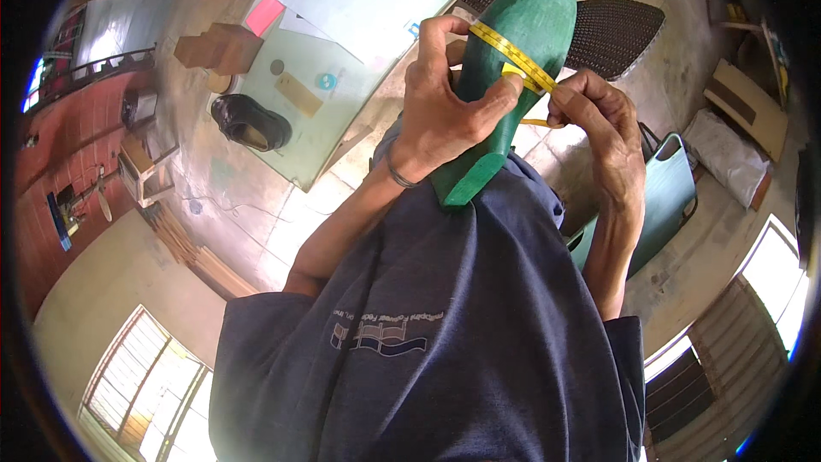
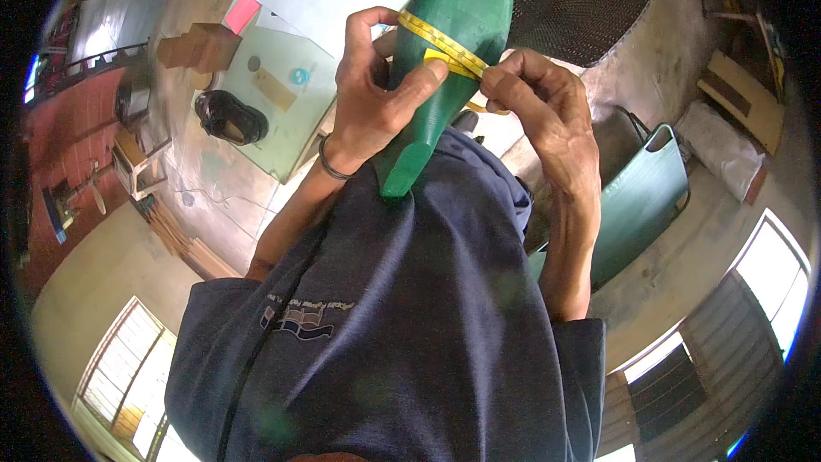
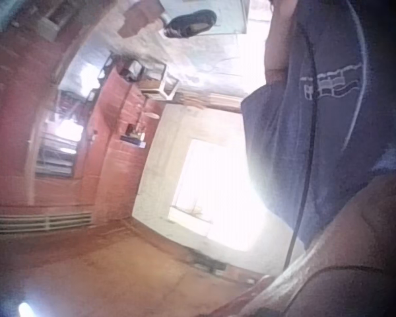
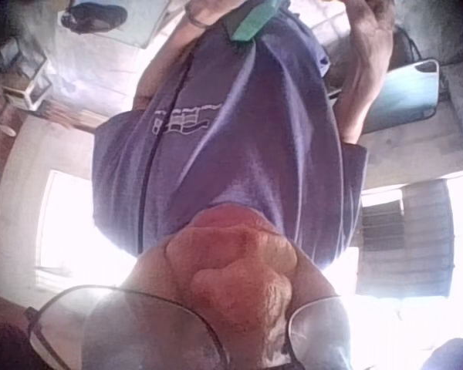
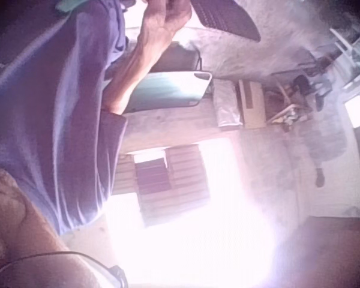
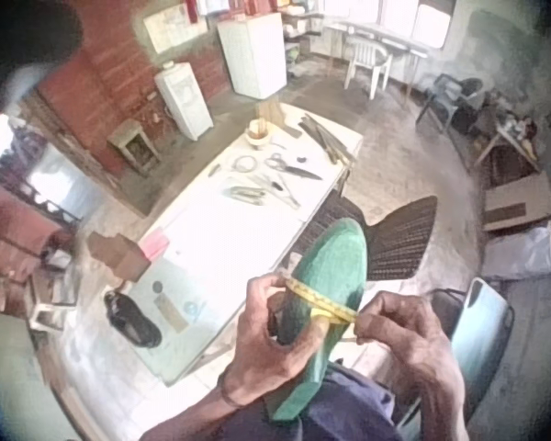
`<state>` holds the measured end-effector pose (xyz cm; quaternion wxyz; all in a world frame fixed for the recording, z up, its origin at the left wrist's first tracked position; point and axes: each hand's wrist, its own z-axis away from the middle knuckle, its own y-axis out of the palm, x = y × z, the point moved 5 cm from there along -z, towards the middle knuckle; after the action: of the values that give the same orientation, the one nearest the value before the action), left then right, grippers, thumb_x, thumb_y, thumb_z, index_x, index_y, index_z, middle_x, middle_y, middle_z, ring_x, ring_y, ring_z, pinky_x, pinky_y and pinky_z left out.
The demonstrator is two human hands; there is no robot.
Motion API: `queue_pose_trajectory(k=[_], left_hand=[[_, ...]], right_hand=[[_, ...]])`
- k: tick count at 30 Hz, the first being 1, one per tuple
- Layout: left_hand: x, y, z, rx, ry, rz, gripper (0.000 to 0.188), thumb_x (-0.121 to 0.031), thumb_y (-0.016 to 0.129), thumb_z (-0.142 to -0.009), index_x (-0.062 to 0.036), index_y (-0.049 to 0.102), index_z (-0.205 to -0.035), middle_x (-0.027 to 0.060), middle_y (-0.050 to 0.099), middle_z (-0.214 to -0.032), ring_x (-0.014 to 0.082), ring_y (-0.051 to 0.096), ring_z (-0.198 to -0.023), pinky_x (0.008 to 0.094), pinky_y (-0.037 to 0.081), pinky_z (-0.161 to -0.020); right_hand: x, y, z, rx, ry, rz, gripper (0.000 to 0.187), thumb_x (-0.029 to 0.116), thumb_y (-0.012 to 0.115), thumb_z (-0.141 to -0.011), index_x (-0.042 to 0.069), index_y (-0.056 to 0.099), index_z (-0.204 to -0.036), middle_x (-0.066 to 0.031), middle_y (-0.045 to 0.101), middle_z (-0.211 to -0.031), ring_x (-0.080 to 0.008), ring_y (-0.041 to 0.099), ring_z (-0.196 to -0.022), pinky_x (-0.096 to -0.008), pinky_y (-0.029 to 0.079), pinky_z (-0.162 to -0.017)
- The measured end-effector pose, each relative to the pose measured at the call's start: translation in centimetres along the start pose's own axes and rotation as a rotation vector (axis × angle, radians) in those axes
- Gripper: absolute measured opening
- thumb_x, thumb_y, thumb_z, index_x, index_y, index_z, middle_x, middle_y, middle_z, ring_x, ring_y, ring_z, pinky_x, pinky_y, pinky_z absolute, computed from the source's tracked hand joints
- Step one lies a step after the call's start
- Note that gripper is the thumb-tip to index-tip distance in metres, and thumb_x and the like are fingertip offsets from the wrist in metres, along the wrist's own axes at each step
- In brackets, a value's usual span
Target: Measuring a green shoe last with a tape measure and tracing its outline on paper.
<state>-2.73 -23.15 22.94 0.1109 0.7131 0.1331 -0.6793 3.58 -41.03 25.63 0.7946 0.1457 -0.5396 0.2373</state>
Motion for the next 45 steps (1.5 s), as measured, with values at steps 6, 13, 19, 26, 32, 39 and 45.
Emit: queue_pose_trajectory(k=[6,13,19,26,32,39,45], left_hand=[[0.3,-0.3,-0.1,0.035,-0.014,-0.007,0.057,-0.012,0.075,-0.084,0.0019,0.035,-0.122,0.0154,0.069,-0.088,0.0148,0.067,-0.073,0.0255,0.054,-0.062],[0.0,-0.3,-0.1,0.077,-0.104,0.106,0.055,-0.012,0.070,-0.089,-0.0006,0.032,-0.127,0.0162,0.068,-0.097,0.0121,0.063,-0.080,0.0248,0.052,-0.067],[-0.1,-0.4,-0.1,0.093,-0.117,0.092,0.054,-0.012,0.068,-0.090,-0.0006,0.031,-0.128,0.0183,0.068,-0.099,0.0143,0.064,-0.083,0.0264,0.053,-0.072],[0.0,-0.5,-0.1,0.096,-0.107,0.095,0.055,-0.012,0.068,-0.090,-0.0005,0.031,-0.129,0.0195,0.068,-0.100,0.0156,0.065,-0.087,0.0276,0.054,-0.075],[0.1,-0.4,-0.1,0.093,-0.108,0.109,0.053,-0.013,0.068,-0.090,-0.0005,0.033,-0.128,0.0195,0.068,-0.099,0.0153,0.065,-0.086,0.0270,0.053,-0.074],[0.3,-0.4,-0.5,0.065,-0.079,0.138,0.059,-0.015,0.075,-0.086,0.0005,0.033,-0.124,0.0185,0.070,-0.093,0.0160,0.069,-0.079,0.0258,0.056,-0.067],[0.3,-0.4,-0.5,0.064,-0.109,0.170,0.059,-0.016,0.075,-0.087,0.0005,0.033,-0.125,0.0195,0.069,-0.095,0.0169,0.069,-0.079,0.0260,0.056,-0.067]], right_hand=[[-0.3,0.2,-0.5,0.011,-0.005,-0.001,0.023,0.022,0.065,-0.090,0.000,0.068,-0.085,-0.0032,0.063,-0.074,-0.0108,0.058,-0.074,-0.0271,0.046,-0.074],[0.0,0.3,-0.8,0.019,-0.023,0.028,0.026,0.026,0.065,-0.089,0.001,0.068,-0.084,-0.0042,0.062,-0.073,-0.0122,0.058,-0.072,-0.0277,0.046,-0.073],[-0.4,0.4,-0.9,0.003,-0.050,0.012,0.026,0.026,0.065,-0.089,0.001,0.068,-0.083,-0.0047,0.062,-0.072,-0.0119,0.057,-0.070,-0.0289,0.046,-0.070],[-0.4,0.3,-1.2,0.009,-0.042,0.075,0.025,0.024,0.066,-0.090,0.000,0.069,-0.086,-0.0046,0.064,-0.072,-0.0112,0.057,-0.067,-0.0270,0.045,-0.067],[-0.7,0.3,-1.3,0.015,-0.040,0.039,0.023,0.022,0.067,-0.091,0.000,0.069,-0.086,-0.0042,0.063,-0.069,-0.0098,0.056,-0.063,-0.0255,0.044,-0.064],[-0.8,0.3,-1.4,0.002,-0.048,0.047,0.024,0.024,0.067,-0.091,0.000,0.069,-0.086,-0.0048,0.063,-0.068,-0.0104,0.057,-0.063,-0.0266,0.045,-0.063],[-0.8,0.3,-1.5,-0.005,-0.054,0.052,0.025,0.025,0.068,-0.090,0.000,0.069,-0.086,-0.0056,0.064,-0.069,-0.0112,0.058,-0.063,-0.0275,0.046,-0.063]])
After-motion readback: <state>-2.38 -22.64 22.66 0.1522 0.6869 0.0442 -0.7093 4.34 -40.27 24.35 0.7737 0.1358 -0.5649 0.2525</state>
